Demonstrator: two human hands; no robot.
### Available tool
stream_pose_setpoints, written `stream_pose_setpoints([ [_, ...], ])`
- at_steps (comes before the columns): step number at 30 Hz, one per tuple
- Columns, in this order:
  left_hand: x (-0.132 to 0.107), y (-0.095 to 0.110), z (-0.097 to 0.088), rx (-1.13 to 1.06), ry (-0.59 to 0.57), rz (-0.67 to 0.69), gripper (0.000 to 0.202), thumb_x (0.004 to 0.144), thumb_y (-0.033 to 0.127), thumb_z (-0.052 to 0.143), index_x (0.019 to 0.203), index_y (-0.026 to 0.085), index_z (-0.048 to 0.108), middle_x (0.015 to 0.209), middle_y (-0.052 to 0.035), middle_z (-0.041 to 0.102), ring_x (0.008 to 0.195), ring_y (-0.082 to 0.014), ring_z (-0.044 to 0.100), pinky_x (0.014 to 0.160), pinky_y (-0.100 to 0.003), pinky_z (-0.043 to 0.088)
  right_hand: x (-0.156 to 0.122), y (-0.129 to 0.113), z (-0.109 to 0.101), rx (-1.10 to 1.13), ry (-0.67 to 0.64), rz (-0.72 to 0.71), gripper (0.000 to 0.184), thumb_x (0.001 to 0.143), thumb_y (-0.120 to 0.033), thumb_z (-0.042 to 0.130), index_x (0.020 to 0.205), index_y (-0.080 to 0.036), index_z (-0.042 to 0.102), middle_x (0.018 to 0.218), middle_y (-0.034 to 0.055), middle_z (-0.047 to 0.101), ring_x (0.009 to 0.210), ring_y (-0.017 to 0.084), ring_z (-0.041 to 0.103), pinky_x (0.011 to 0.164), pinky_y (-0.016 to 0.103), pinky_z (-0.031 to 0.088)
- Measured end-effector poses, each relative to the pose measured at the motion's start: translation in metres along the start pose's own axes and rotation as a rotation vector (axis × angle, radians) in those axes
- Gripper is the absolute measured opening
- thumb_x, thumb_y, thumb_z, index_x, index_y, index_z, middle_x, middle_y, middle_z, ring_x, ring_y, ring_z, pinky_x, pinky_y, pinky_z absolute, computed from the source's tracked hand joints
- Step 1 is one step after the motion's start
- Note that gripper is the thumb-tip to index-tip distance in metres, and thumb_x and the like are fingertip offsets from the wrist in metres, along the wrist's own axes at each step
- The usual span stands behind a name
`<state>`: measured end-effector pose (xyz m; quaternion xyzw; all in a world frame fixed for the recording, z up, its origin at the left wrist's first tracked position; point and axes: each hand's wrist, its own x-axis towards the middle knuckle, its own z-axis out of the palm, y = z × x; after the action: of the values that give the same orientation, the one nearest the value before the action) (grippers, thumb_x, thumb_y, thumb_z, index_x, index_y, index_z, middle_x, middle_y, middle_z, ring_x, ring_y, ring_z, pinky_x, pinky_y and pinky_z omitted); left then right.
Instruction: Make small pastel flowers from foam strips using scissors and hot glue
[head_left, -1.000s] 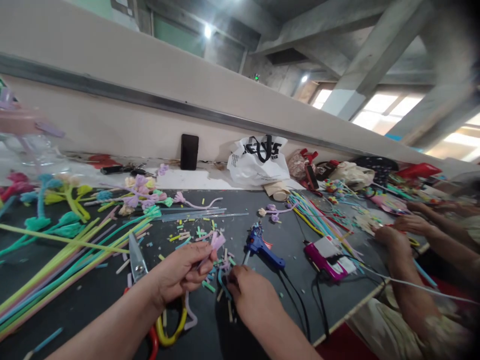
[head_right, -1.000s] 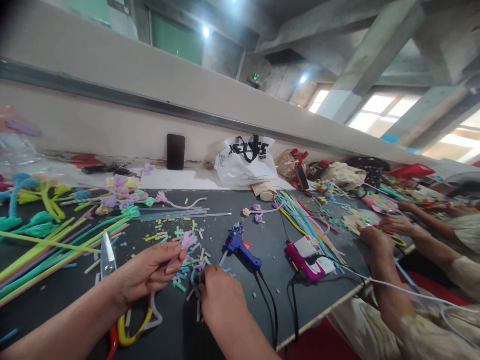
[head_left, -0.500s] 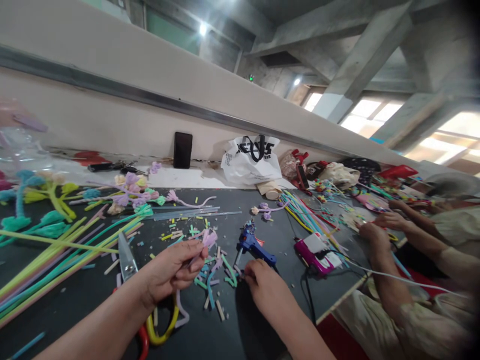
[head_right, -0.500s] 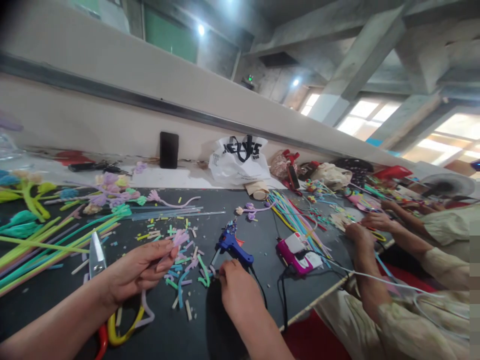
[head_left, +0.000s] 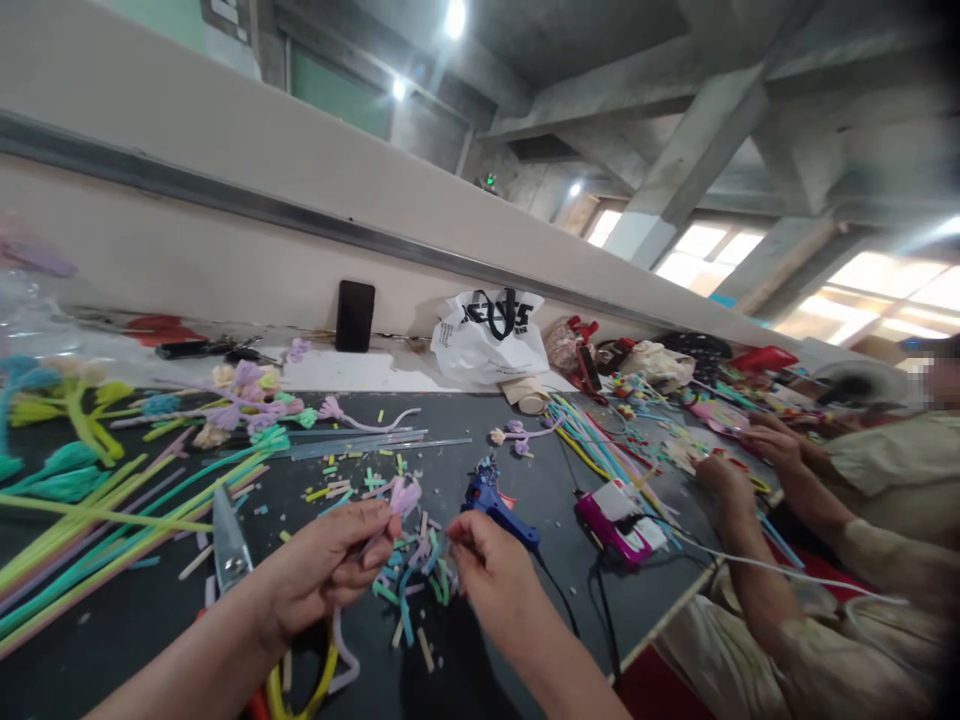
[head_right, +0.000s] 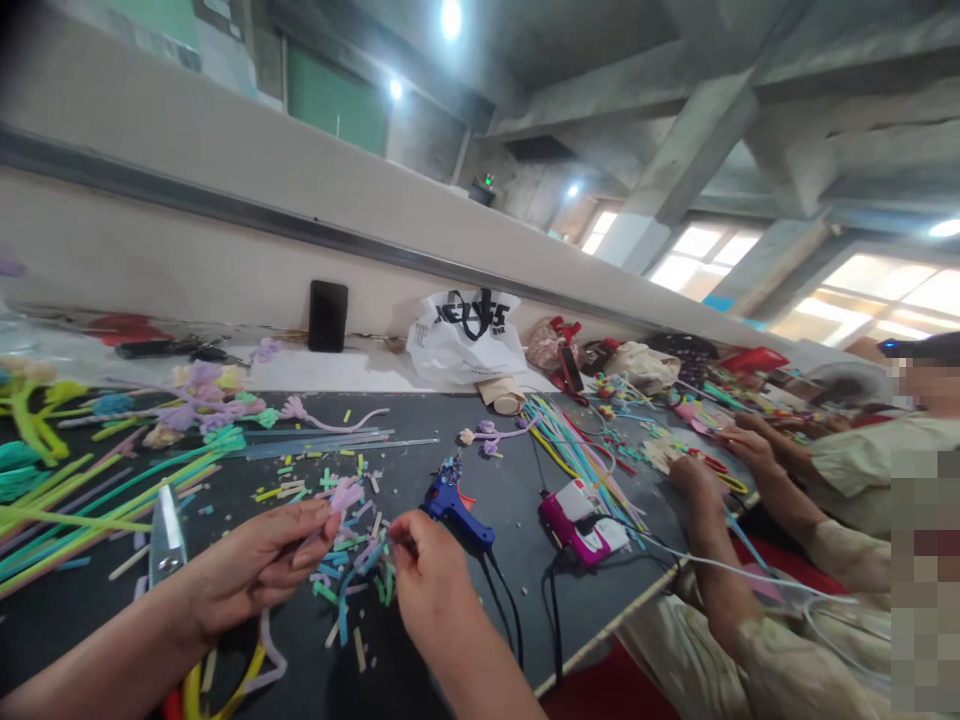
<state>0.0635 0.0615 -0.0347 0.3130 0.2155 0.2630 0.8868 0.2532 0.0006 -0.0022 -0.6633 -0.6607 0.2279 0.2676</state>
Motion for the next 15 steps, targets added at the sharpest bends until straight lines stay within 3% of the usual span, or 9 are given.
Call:
stream_pose_setpoints([
  [4,0.001,0.001,-0.001,-0.016,-0.02,0.01,0.015,0.084,0.029,0.046,0.077,0.016,0.05,0.053,0.0068,0.04,0.033,0.0011,0.016,0.03,-0.012,0.006,0.011,0.0,0.006,0.053,0.004,-0.059,0.03,0.066,-0.003,0.048,0.089,-0.019,0.058,0.088,0.0013,0.059,0.067,0.011,0.055,0.061,0.022,0.042],
  [9,-0.001,0.003,0.002,-0.022,-0.008,-0.004,0.015,0.083,0.029,0.047,0.078,0.015,0.051,0.052,0.0067,0.039,0.034,0.001,0.017,0.03,-0.012,0.006,0.017,0.004,0.003,-0.067,0.034,-0.096,0.018,0.071,-0.006,0.049,0.078,-0.019,0.06,0.078,0.0009,0.059,0.073,0.013,0.055,0.067,0.023,0.041],
  [15,-0.001,0.004,0.002,-0.033,-0.011,-0.005,0.016,0.084,0.028,0.045,0.077,0.015,0.051,0.052,0.0064,0.039,0.033,0.0011,0.017,0.03,-0.012,0.006,0.017,0.001,0.014,-0.251,-0.109,-0.17,0.016,0.078,-0.011,0.048,0.08,-0.019,0.061,0.083,0.0027,0.059,0.079,0.014,0.056,0.071,0.023,0.039],
])
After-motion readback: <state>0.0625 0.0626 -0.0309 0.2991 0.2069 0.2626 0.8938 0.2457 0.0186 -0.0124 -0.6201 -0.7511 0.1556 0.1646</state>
